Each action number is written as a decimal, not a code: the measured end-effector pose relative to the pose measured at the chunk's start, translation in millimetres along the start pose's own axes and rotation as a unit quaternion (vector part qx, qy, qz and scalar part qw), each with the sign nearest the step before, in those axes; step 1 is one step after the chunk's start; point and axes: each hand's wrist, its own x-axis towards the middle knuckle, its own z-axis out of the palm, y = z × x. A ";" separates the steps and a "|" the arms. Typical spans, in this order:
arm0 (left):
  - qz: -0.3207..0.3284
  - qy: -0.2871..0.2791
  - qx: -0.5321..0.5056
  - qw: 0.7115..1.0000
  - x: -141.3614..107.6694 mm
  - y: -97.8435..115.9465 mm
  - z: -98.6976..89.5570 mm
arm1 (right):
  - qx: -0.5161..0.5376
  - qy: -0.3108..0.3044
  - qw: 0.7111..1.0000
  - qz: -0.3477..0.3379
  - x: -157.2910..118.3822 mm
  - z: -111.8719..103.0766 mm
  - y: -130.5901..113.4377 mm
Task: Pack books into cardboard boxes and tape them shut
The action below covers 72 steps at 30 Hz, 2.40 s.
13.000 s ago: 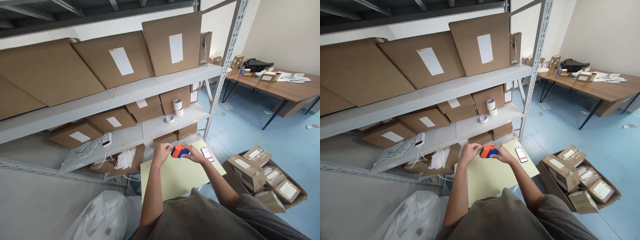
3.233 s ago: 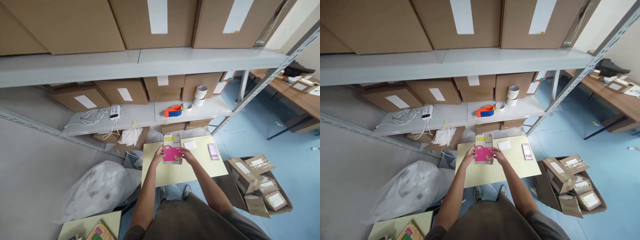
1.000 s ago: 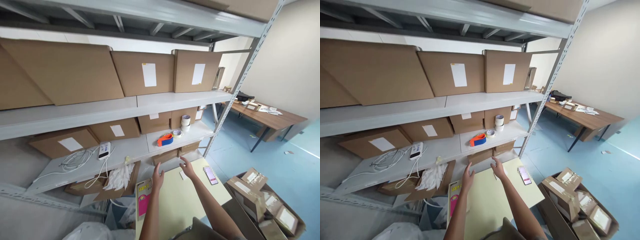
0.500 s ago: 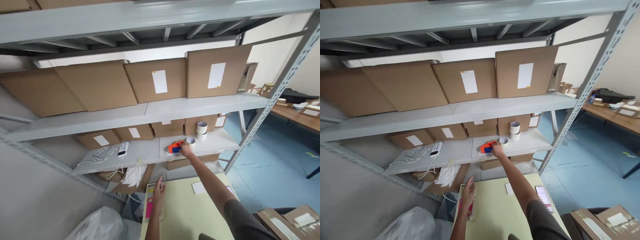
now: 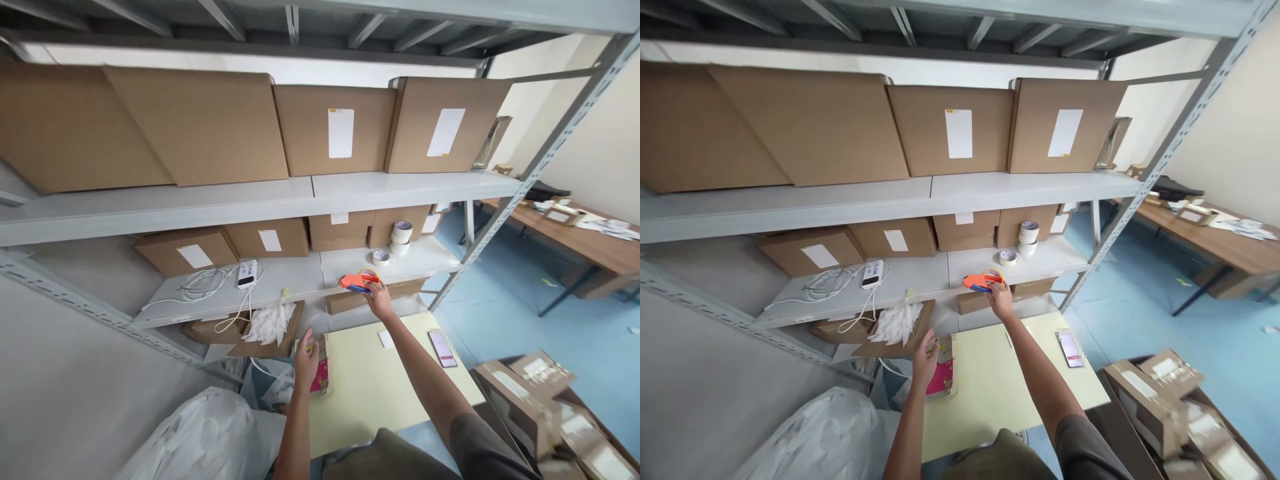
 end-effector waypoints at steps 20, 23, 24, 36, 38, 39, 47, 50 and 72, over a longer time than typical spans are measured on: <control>-0.007 -0.084 -0.094 0.992 -29.8 26.9 112.8 | -0.136 0.004 0.987 0.091 -263.8 -108.6 53.9; -0.017 -0.090 -0.071 0.993 -50.0 28.0 135.7 | -0.142 -0.024 0.981 0.132 -305.8 -126.0 89.7; -0.020 -0.093 -0.063 0.993 -56.7 28.4 142.7 | -0.143 -0.033 0.979 0.143 -318.7 -132.8 101.3; -0.063 -0.070 0.011 0.995 -128.2 13.6 176.4 | -0.118 -0.227 0.922 0.290 -363.3 -135.3 195.3; -0.069 -0.061 0.024 0.995 -136.4 8.6 171.2 | -0.130 -0.262 0.903 0.315 -357.3 -117.0 200.4; -0.072 -0.058 0.031 0.995 -139.8 6.5 168.0 | -0.138 -0.276 0.893 0.327 -354.3 -108.8 201.7; -0.087 -0.054 0.056 0.993 -151.9 2.3 160.2 | -0.185 -0.345 0.833 0.391 -323.5 -85.3 196.5; -0.087 -0.052 0.051 0.994 -152.7 6.0 162.4 | -0.164 -0.307 0.857 0.378 -308.9 -87.1 188.6; -0.137 0.217 0.011 0.966 -192.3 -44.1 -121.2 | 0.065 -0.293 0.946 -0.123 -227.8 118.3 -106.4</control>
